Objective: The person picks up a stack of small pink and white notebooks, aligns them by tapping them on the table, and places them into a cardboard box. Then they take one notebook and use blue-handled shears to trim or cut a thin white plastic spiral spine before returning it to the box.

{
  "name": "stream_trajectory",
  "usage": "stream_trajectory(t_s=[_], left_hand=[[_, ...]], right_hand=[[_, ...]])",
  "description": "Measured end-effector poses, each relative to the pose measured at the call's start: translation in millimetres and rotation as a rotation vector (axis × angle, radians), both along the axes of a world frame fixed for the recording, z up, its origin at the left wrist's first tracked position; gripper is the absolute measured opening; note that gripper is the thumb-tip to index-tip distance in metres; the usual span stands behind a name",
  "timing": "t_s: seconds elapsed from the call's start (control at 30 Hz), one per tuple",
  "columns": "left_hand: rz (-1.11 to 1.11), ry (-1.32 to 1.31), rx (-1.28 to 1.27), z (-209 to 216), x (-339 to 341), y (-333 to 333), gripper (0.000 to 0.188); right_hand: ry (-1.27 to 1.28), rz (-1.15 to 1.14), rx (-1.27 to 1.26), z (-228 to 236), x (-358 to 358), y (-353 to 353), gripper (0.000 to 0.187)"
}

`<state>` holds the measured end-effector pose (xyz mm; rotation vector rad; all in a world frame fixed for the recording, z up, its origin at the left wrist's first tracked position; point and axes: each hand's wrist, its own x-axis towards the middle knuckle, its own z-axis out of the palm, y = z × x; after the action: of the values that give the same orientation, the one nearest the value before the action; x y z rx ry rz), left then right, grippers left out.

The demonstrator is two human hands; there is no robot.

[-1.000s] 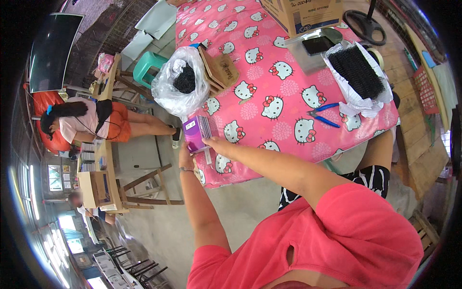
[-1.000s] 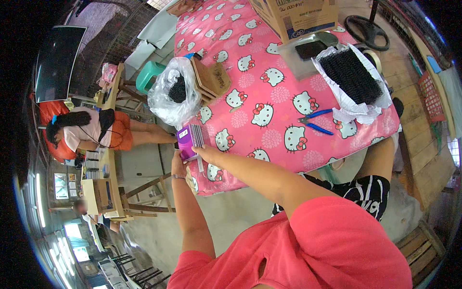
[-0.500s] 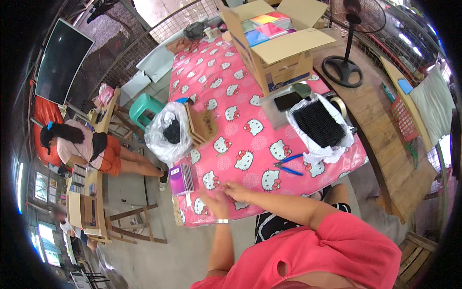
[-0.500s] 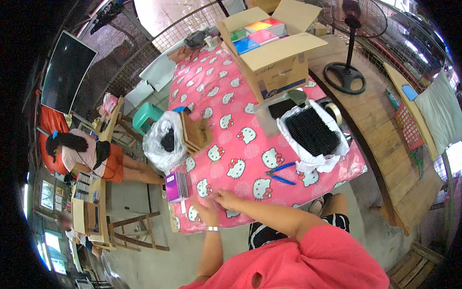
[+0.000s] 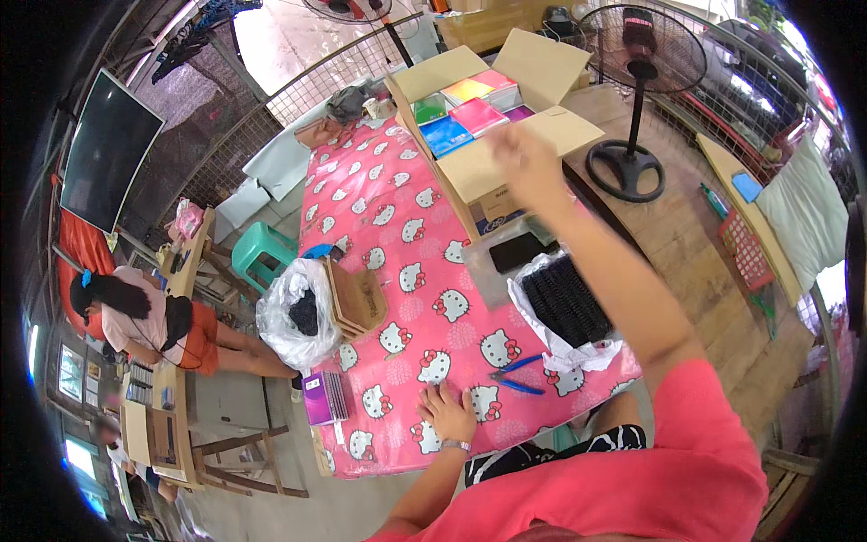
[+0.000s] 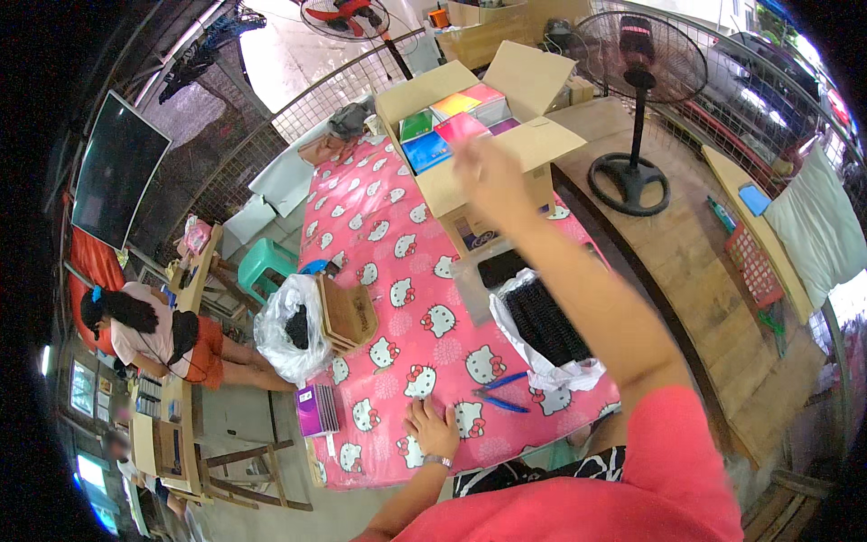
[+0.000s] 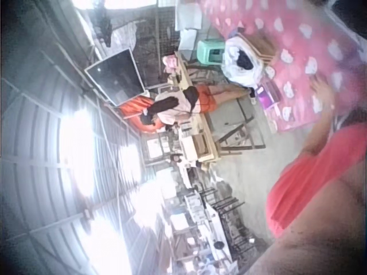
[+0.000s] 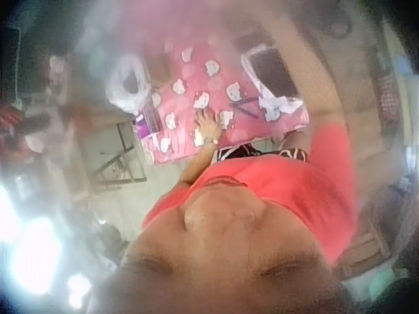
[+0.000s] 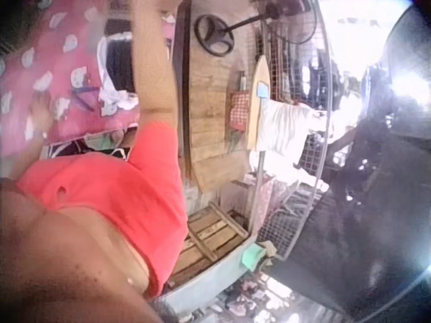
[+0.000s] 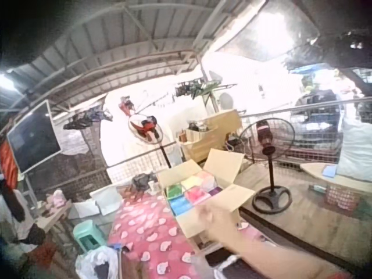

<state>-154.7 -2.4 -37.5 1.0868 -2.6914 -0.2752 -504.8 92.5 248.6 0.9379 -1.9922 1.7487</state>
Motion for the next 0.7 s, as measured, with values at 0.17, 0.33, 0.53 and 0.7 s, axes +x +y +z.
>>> stream_trajectory(t_s=[0.17, 0.33, 0.53, 0.7], left_hand=[[-0.004, -0.004, 0.031, 2.3, -11.4, 6.9, 0.062], [0.003, 0.001, 0.051, 11.6, -13.2, 9.4, 0.061], [-0.012, 0.012, 0.053, 7.7, -16.6, 13.1, 0.062], [0.018, -0.021, 0.058, 9.5, -9.3, 7.8, 0.062]], right_hand=[[-0.002, -0.346, 0.479, 10.5, -190.2, -38.0, 0.035], [0.084, -0.233, 1.137, -4.2, -233.6, -77.9, 0.034], [-0.286, -0.125, 1.090, 5.1, -249.5, -79.7, 0.033], [-0.393, -0.030, 1.007, 3.4, -231.9, -92.2, 0.032]])
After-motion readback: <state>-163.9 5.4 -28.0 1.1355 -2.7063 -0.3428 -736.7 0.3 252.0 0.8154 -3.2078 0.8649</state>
